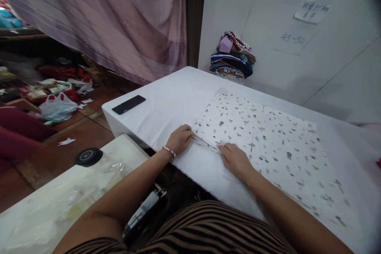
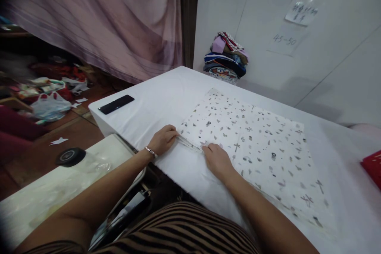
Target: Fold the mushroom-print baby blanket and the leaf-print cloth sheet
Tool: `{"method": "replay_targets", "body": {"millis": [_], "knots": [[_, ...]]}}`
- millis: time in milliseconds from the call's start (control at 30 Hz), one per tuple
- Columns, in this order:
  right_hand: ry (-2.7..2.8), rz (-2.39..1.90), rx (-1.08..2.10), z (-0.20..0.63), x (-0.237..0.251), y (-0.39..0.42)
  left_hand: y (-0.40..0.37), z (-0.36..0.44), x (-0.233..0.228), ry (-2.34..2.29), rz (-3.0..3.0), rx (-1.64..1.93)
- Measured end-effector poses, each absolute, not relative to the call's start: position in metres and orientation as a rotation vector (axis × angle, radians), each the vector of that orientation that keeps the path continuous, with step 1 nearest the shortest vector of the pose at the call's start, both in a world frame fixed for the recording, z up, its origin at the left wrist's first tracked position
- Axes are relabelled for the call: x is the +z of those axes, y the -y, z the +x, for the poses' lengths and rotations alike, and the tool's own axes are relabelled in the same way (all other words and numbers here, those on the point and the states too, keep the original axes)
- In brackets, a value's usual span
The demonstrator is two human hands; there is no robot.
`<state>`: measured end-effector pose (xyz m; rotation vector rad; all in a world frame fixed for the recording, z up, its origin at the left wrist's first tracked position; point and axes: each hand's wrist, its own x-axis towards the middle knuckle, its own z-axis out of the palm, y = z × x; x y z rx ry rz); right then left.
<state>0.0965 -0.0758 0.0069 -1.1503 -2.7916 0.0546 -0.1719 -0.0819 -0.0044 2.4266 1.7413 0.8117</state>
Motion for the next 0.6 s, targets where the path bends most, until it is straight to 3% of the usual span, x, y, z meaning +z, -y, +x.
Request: {"method": "replay_targets", "body": {"millis": [200, 600], "knots": [[2.784, -1.146, 0.055, 0.097, 0.006, 0.076, 0.082, -0.169, 0.0, -1.779, 2.5, 0.63], [2.81, -1.17, 0.045, 0.095, 0.009, 0.078, 0.098, -0.181, 0.001, -1.687, 2.434, 0.698]]}}
